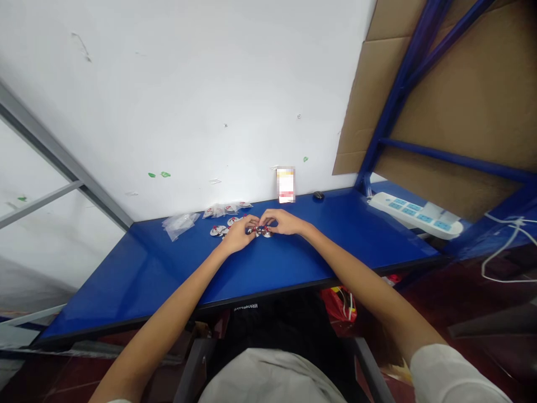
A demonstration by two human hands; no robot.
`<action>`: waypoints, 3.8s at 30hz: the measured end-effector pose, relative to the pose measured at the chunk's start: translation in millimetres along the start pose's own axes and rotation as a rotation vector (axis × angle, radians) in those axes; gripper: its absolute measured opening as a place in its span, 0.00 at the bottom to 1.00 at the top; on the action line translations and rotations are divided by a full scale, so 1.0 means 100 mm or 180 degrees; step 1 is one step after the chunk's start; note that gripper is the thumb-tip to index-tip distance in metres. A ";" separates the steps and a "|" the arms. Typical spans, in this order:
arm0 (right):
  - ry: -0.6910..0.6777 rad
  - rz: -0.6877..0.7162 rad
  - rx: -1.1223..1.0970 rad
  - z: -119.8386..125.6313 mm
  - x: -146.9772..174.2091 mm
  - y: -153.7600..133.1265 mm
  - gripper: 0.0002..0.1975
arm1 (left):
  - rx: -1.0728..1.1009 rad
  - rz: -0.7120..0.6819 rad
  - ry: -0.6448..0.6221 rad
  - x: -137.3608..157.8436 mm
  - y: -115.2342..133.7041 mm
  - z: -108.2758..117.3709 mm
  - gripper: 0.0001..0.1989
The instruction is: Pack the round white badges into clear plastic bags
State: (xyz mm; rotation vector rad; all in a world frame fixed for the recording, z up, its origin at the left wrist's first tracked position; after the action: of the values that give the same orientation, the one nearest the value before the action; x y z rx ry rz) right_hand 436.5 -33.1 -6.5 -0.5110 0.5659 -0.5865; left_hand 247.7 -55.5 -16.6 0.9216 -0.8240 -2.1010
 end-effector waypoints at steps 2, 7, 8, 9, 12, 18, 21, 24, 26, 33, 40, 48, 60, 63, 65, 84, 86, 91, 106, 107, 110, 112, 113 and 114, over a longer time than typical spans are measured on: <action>0.0241 0.0039 0.0156 0.07 0.00 -0.02 0.20 | -0.0088 0.0038 0.0206 0.00 0.02 0.07 0.17; -0.0017 -0.0282 0.0620 0.11 0.04 0.05 0.09 | -0.1062 0.0035 0.0364 0.02 0.04 0.15 0.12; -0.0182 -0.0324 0.0666 0.09 0.05 0.07 0.09 | -0.1153 0.0040 0.0271 0.02 0.03 0.13 0.12; -0.0306 -0.0337 0.0689 0.07 0.06 0.08 0.10 | -0.1180 0.0038 0.0176 0.03 0.02 0.11 0.12; -0.0353 -0.0247 0.0687 0.02 0.04 0.10 0.09 | -0.1092 0.0008 0.0009 0.02 0.02 0.05 0.13; -0.0101 0.0043 0.0987 -0.04 0.00 0.11 0.13 | -0.1153 -0.0038 -0.0075 0.01 0.07 0.04 0.13; -0.0091 -0.0002 0.1133 -0.06 -0.01 0.17 0.09 | -0.1344 -0.0047 -0.0044 0.00 0.05 0.08 0.10; -0.0076 -0.0081 0.1160 -0.06 -0.01 0.22 0.05 | -0.1429 -0.0007 0.0020 -0.01 -0.02 0.13 0.07; -0.0005 -0.0129 0.1147 -0.04 -0.01 0.25 0.02 | -0.1424 0.0009 0.0072 -0.01 -0.05 0.15 0.07; 0.0404 -0.0500 0.0964 0.10 0.01 0.40 0.04 | -0.1390 0.0052 0.0572 -0.02 0.04 0.39 0.12; 0.0633 -0.0730 0.0948 0.27 0.08 0.56 0.07 | -0.2569 0.1270 0.1643 0.37 -0.40 1.55 0.21; 0.0439 -0.0679 0.0645 0.14 0.04 0.65 0.06 | -0.2400 0.2566 0.1419 0.80 -0.82 2.06 0.32; 0.0511 -0.0629 0.0679 0.11 0.02 0.56 0.05 | 0.0565 0.0452 0.2642 0.27 -0.14 1.60 0.25; 0.0810 -0.0516 0.0633 0.11 0.00 0.41 0.11 | 0.2028 0.0756 0.1666 -0.14 -0.13 0.99 0.29; 0.0939 -0.0432 0.0410 0.09 -0.02 0.28 0.19 | 0.2482 0.0993 0.1307 -0.35 -0.12 0.61 0.29; 0.1837 -0.0975 -0.1003 0.28 0.00 0.33 0.16 | 0.1162 0.0259 0.1619 -0.46 -0.14 0.04 0.13; 0.1972 -0.0970 -0.1050 0.36 0.01 0.32 0.18 | 0.1103 0.0295 0.1388 -0.49 -0.20 0.04 0.13; 0.1880 -0.0941 -0.1326 0.40 0.03 0.27 0.22 | 0.0755 0.0234 0.0923 -0.46 -0.11 -0.06 0.10; 0.1569 -0.0927 -0.0771 0.35 0.01 0.21 0.28 | -0.1492 -0.1326 0.0472 -0.37 0.54 -0.15 0.24; 0.1583 -0.0924 -0.0686 0.36 0.02 0.20 0.29 | -0.1519 -0.1291 0.0493 -0.38 0.54 -0.15 0.23; 0.1621 -0.0783 -0.0352 0.38 0.04 0.10 0.29 | -0.1528 -0.1199 0.0550 -0.38 0.53 -0.14 0.16; 0.1476 -0.0560 -0.0323 0.36 0.04 0.02 0.25 | -0.1387 -0.1141 0.0628 -0.37 0.51 -0.11 0.11; 0.1354 -0.0436 -0.0402 0.34 0.04 -0.02 0.22 | -0.1298 -0.1118 0.0680 -0.36 0.51 -0.09 0.08; 0.1230 -0.0323 -0.0517 0.32 0.03 -0.04 0.18 | -0.1222 -0.1105 0.0731 -0.36 0.50 -0.07 0.06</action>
State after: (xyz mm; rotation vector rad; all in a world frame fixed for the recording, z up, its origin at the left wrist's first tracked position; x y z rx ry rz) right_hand 457.0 -29.2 18.2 -0.5861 0.9642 -0.7463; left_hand 288.3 -57.7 30.5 1.1210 -0.1373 -2.2766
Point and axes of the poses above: each hand's wrist, its own x-axis away from the middle knuckle, its own z-axis out of the back of the hand, y = z × x, the point moved 5 cm from there along -x, towards the middle knuckle, and after that the axes turned 10 degrees about x, right-handed, at the moved point
